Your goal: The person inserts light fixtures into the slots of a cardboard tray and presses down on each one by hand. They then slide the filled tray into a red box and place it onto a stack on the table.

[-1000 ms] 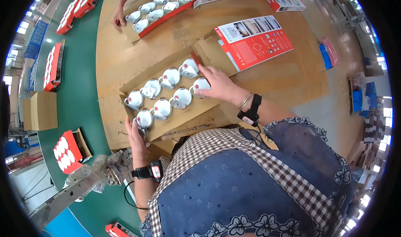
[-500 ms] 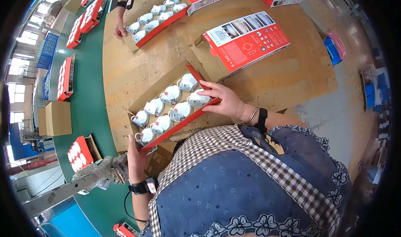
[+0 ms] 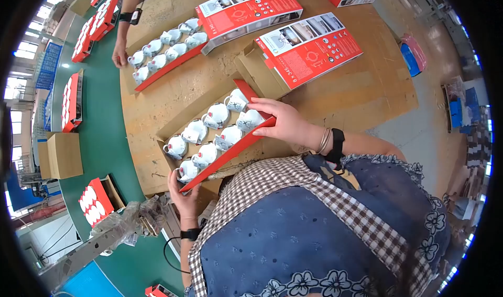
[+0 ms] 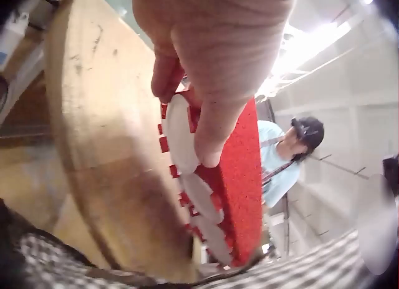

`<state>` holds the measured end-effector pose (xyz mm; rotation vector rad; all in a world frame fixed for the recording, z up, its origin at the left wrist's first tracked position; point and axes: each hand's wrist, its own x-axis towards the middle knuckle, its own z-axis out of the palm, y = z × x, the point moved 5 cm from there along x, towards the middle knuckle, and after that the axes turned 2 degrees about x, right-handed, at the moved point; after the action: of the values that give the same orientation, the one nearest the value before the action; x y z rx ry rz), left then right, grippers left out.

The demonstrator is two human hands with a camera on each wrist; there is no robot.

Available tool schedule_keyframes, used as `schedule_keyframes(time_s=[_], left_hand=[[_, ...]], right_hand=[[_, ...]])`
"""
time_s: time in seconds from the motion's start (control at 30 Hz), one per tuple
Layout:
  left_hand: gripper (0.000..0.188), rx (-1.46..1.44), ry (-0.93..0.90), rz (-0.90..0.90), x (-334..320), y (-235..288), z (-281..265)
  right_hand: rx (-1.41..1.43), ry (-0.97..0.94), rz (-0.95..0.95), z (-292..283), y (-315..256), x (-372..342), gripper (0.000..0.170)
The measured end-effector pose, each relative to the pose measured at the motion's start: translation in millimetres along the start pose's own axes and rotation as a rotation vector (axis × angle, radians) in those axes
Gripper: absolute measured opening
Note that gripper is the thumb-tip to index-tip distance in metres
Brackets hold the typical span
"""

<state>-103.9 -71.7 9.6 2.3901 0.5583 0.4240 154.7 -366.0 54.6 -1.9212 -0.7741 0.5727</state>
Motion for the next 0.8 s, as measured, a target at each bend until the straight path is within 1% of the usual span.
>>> schedule_keyframes(time_s=[0.03, 0.1, 0.13, 0.2, 0.23, 0.33, 0.4, 0.43, 0.5, 0.53, 0.57, 0.63, 0.67, 0.7, 0.77, 0.8], left_hand=[[0.092, -0.001, 0.033, 0.026, -6, -8, 8], [0.090, 0.017, 0.055, 0.055, -12, -15, 21], [0.090, 0.008, 0.055, 0.041, -16, -21, 24], [0.086, 0.043, 0.036, 0.092, -17, -19, 23], [0.086, 0.040, 0.035, 0.084, -16, -19, 22], [0.083, 0.065, 0.025, 0.111, -9, -9, 13], [0.079, 0.059, 0.059, 0.183, 1, 14, -5], [0.079, 0.058, 0.054, 0.192, 9, 26, -16], [0.075, -0.046, -0.146, 0.033, 27, 49, -35], [0.071, -0.094, -0.198, -0.047, 36, 62, -47], [0.058, -0.277, -0.131, -0.129, 42, 61, -50], [0.053, -0.504, -0.251, -0.364, 57, 68, -49], [0.046, -0.508, -0.320, -0.384, 68, 67, -48], [0.046, -0.514, -0.340, -0.364, 81, 74, -50], [0.043, -0.588, -0.487, -0.458, 106, 88, -39], [0.042, -0.656, -0.539, -0.415, 118, 95, -29]], right_hand=[[-0.002, -0.002, 0.012, 6, 6, -3, 0.067], [-0.053, -0.004, -0.028, 8, 16, -8, 0.074], [-0.062, -0.016, -0.021, 9, 20, -9, 0.074], [-0.120, -0.012, -0.070, 11, 23, -13, 0.079], [-0.121, -0.020, -0.066, 12, 24, -14, 0.079], [-0.169, 0.036, -0.078, 9, 19, -14, 0.081], [-0.157, 0.117, -0.149, -8, 1, -10, 0.076], [-0.156, 0.127, -0.145, -15, -6, -7, 0.076], [-0.013, 0.265, -0.081, -38, -21, -3, 0.061], [0.179, 0.279, 0.077, -44, -20, 0, 0.046], [0.171, 0.306, 0.079, -49, -27, 4, 0.046], [0.276, 0.432, 0.162, -61, -38, 6, 0.041], [0.142, 0.449, 0.181, -68, -46, 7, 0.040], [0.135, 0.476, 0.187, -75, -47, 8, 0.040], [-0.018, 0.488, 0.298, -91, -43, 9, 0.043], [-0.116, 0.556, 0.329, -105, -57, 8, 0.046]])
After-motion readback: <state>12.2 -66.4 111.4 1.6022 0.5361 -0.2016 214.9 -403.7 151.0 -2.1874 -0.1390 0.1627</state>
